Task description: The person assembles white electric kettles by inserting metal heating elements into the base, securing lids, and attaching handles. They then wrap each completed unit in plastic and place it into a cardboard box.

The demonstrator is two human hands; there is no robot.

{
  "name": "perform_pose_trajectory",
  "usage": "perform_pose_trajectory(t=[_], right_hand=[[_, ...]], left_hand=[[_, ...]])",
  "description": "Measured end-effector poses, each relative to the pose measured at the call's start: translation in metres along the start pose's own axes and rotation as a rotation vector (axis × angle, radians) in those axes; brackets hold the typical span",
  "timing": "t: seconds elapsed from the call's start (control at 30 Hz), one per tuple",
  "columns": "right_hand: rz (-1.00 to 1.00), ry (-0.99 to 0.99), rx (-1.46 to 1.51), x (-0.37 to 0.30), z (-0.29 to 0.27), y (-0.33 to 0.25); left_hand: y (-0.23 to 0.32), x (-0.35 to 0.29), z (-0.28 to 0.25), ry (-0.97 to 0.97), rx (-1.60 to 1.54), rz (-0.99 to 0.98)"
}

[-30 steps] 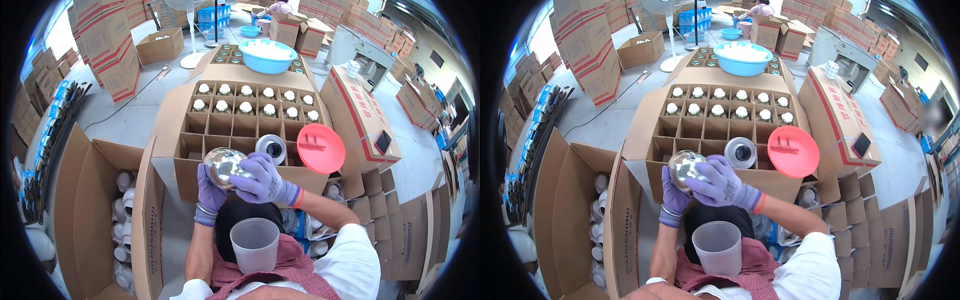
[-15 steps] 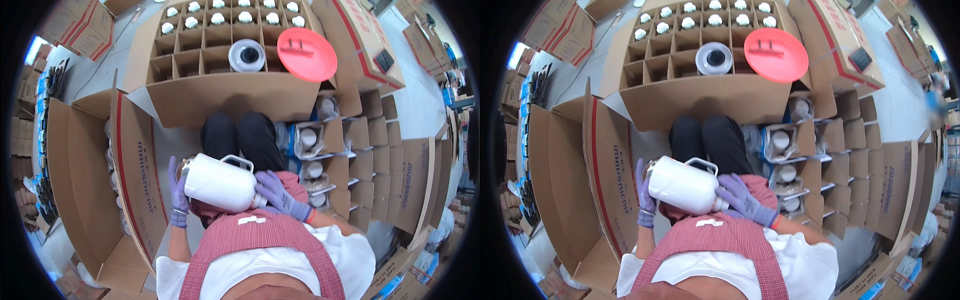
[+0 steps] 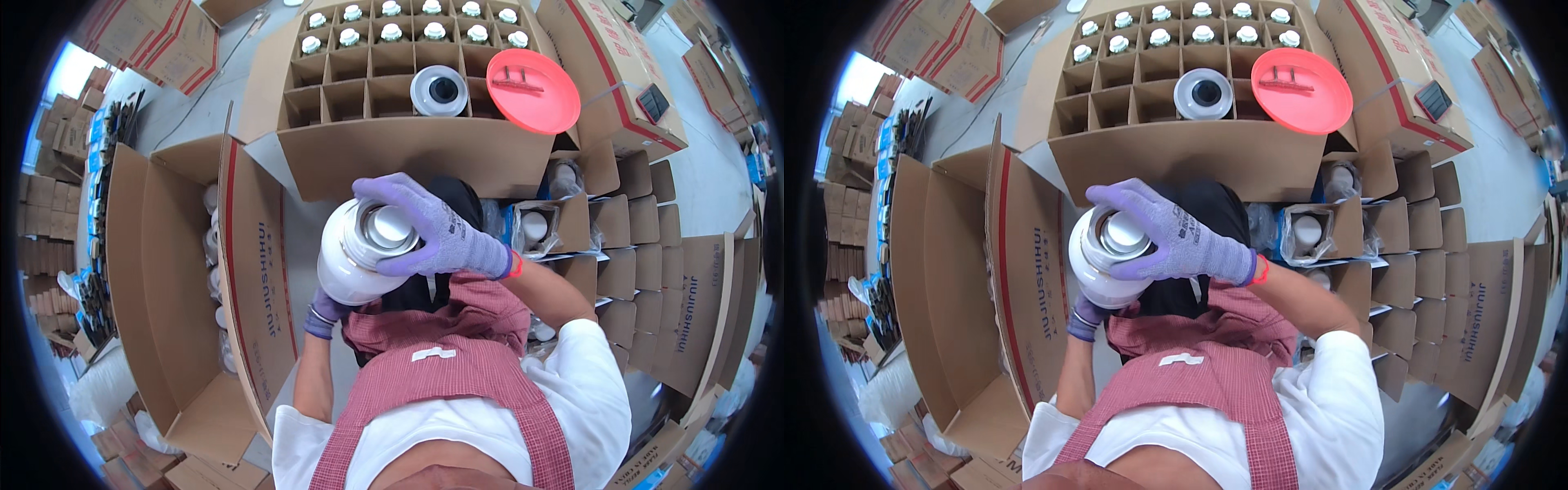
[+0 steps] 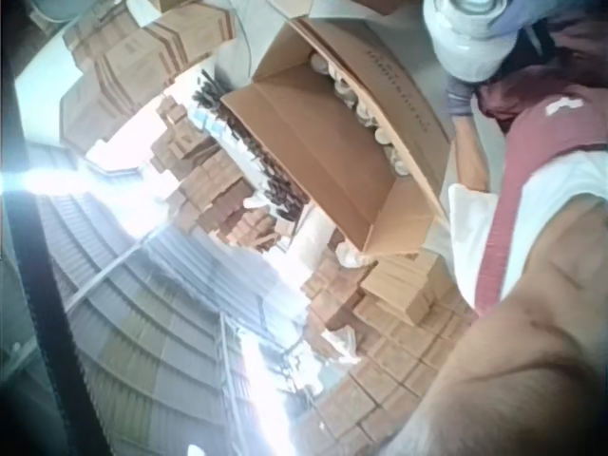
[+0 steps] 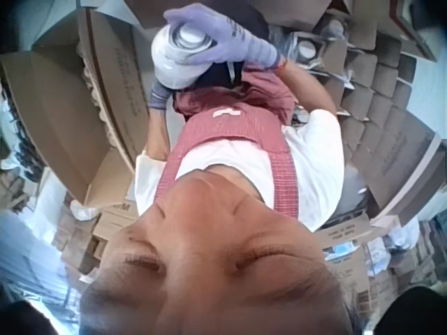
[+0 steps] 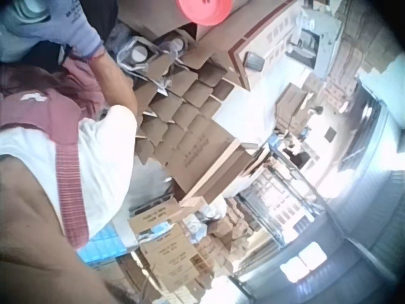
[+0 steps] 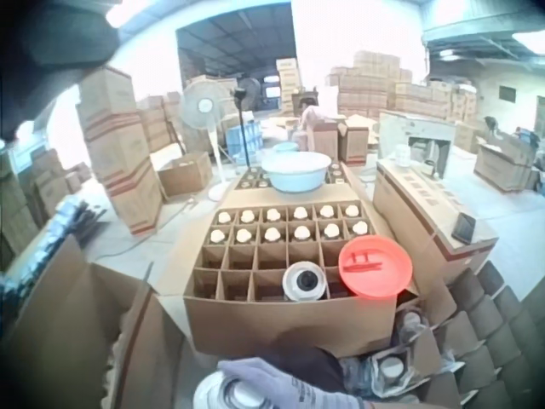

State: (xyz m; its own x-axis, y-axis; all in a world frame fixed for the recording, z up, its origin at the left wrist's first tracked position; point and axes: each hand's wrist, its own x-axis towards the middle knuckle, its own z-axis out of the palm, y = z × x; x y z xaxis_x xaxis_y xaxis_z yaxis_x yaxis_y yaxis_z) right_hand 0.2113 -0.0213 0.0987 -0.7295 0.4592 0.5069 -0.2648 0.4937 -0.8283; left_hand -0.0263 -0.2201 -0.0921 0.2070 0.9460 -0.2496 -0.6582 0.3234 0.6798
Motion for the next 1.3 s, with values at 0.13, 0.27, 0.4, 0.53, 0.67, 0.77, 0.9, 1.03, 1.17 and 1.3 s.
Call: perform_pose_trajectory(t=[0.13, 0.27, 0.4, 0.53, 0.67, 0.77, 0.9, 1.03, 1.17, 1.3], right_hand=[[0.083, 0.181, -0.148, 0.010, -0.009, -0.011], [0.014, 0.258, -0.170, 0.020, -0.007, -0.024], [-0.013, 0.240, -0.210, 0.020, -0.017, -0.018], [0.053, 0.271, -0.150, 0.021, -0.018, -0.020], [0.097, 0.464, -0.030, 0.009, -0.009, -0.006], [0.040, 0.512, -0.016, -0.011, -0.002, 0.009], [0.133, 0.222, -0.249, -0.096, -0.016, 0.023], [-0.028, -0.053, -0.656, -0.079, -0.076, 0.065], [0.025, 0.139, -0.971, 0.020, -0.123, 0.155], [0.114, -0.143, -1.133, 0.041, -0.185, 0.261]], left_hand=[[-0.041, 0.014, 0.000, 0.044, -0.050, 0.246], [-0.044, 0.044, 0.008, 0.031, -0.516, 0.260], [0.027, 0.089, 0.098, 0.274, 1.379, 0.594], [0.029, 0.091, 0.070, 0.178, 0.887, 0.495], [0.014, 0.073, 0.016, 0.155, 0.173, 0.268], [0.042, 0.065, -0.011, 0.179, 0.250, 0.200], [0.156, 0.094, 0.010, 0.078, 0.313, -0.202], [0.180, 0.136, 0.104, -0.476, 1.545, 0.213], [0.118, 0.157, 0.101, -0.705, 1.388, -0.246], [0.115, 0.158, 0.132, -0.416, 1.391, -0.178]])
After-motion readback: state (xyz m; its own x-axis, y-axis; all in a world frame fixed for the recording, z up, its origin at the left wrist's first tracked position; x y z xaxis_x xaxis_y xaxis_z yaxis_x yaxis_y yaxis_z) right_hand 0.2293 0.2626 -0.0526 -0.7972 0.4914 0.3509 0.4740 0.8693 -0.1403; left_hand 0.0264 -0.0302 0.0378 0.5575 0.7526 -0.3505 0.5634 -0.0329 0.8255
